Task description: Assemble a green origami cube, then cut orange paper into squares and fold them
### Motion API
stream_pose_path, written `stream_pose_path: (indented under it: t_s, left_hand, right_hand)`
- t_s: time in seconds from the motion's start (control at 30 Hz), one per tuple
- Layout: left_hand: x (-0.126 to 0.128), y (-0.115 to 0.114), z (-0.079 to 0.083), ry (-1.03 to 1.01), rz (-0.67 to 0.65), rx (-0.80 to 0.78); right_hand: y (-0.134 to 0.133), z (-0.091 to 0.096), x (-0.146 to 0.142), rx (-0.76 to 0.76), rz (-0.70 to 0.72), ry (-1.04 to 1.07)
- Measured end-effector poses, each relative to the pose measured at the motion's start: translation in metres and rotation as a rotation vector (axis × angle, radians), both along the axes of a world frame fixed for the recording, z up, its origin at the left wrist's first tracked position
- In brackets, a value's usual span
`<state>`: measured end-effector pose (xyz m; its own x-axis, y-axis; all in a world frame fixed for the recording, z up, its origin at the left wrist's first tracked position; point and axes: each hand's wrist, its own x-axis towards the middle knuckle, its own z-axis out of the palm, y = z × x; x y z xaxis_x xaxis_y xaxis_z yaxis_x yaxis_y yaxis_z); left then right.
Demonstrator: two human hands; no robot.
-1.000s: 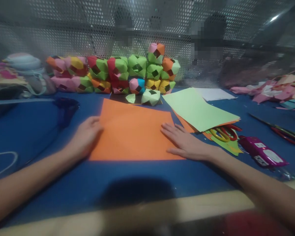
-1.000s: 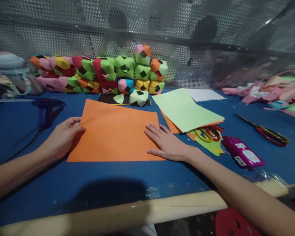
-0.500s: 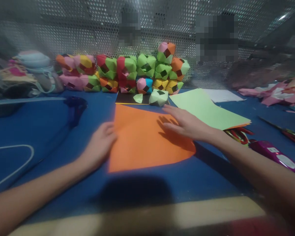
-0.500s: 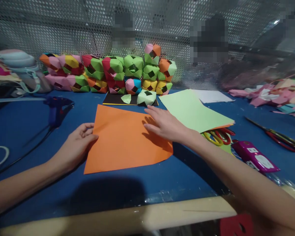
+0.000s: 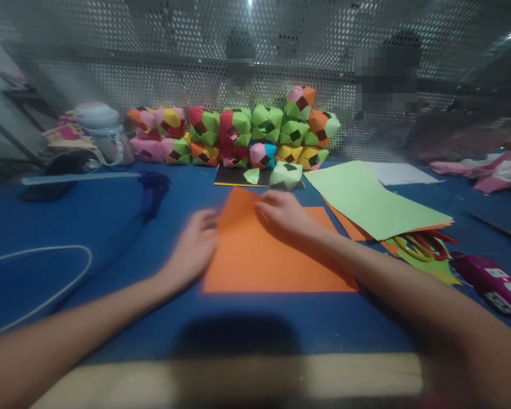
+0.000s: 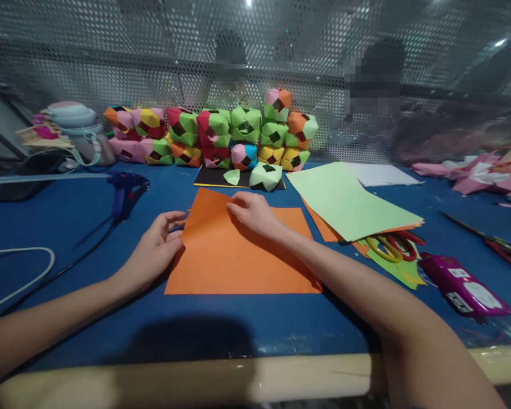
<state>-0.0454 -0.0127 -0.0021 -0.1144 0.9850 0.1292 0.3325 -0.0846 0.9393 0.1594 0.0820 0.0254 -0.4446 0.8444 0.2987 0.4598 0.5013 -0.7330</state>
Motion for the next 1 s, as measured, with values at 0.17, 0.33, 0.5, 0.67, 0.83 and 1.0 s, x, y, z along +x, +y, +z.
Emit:
stream_pose_path:
  t_s: [0.17,0.33,0.5,0.67,0.83,1.0]
  left_hand:
    - [-0.007,-0.009,0.006,0.463,-0.041,0.357]
    - [0.007,-0.034,0.018,0.917,-0.426,0.555]
    - [0.019,-0.042,0.023,1.181,-0.579,0.329]
    - [0.014,-0.038,0.023,1.234,-0.521,0.337]
    - [0.012,-0.038,0.018,1.268,-0.458,0.425]
    - [0.015,-0.043,0.013,1.287,-0.409,0.534]
  right_hand:
    - [0.000,-0.013,0.010,0.177,-0.119,0.060]
    - [0.001,-0.015,0.009,0.247,-0.134,0.051]
    - [0.008,-0.001,0.019,0.274,0.003,-0.001]
    - [0.015,0.020,0.034,0.411,0.216,-0.037]
    - [-0.004,0.021,0.040,0.631,0.382,-0.156]
    - [-0.028,-0.007,0.059,0.826,0.333,-0.359]
